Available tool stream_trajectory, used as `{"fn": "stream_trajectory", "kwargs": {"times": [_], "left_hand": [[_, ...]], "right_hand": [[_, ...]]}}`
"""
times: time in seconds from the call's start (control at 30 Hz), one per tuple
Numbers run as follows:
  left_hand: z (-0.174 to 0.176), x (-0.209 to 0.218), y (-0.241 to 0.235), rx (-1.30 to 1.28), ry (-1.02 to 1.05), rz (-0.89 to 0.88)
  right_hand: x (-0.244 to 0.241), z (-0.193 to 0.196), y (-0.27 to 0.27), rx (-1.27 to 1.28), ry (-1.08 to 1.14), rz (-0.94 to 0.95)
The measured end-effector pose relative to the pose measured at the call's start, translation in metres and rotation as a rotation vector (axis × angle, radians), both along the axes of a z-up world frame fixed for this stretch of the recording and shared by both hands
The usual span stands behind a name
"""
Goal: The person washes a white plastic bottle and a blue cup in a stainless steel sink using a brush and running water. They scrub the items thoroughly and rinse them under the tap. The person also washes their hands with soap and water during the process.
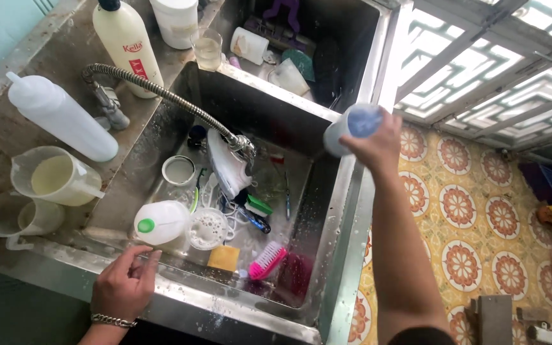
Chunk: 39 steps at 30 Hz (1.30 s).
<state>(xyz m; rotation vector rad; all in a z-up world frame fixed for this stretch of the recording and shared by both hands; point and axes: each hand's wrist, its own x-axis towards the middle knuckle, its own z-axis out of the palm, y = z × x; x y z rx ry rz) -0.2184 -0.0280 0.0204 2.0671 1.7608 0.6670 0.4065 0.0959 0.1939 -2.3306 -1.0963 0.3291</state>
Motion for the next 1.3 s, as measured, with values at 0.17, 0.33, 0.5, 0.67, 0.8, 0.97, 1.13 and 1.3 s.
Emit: {"fn": "stream_trajectory", "kwargs": {"times": [0.17, 0.33, 0.5, 0.67, 0.8, 0.97, 1.13, 1.3], "left_hand": [[0.002, 0.006, 0.006, 0.007, 0.030, 0.005], [0.015, 0.007, 0.007, 0.061, -0.018, -0.058], [0.023, 0.009, 0.008, 0.116, -0.038, -0.067], [0.028, 0.009, 0.011, 0.135, -0.054, -0.100], [0.021, 0.011, 0.011, 0.169, -0.082, -0.074], [0.016, 0.011, 0.011, 0.206, -0.053, -0.053], [0.009, 0.012, 0.010, 0.185, -0.057, -0.031], [0.018, 0.010, 0.014, 0.106, -0.066, -0.032]], "right_hand": [[0.063, -0.032, 0.063, -0.090, -0.100, 0.024], [0.115, -0.087, 0.083, 0.163, -0.048, -0.057], [0.045, -0.038, 0.055, -0.074, 0.020, -0.125], [0.061, -0.088, 0.033, 0.029, -0.100, -0.081], [-0.043, -0.099, 0.015, 0.595, -0.642, 0.162], [-0.181, -0.262, -0.030, 0.137, -0.389, 0.677], [-0.262, -0.338, -0.044, -0.604, 0.121, 0.907], [-0.267, -0.411, -0.063, -0.490, -0.255, 0.937]]}}
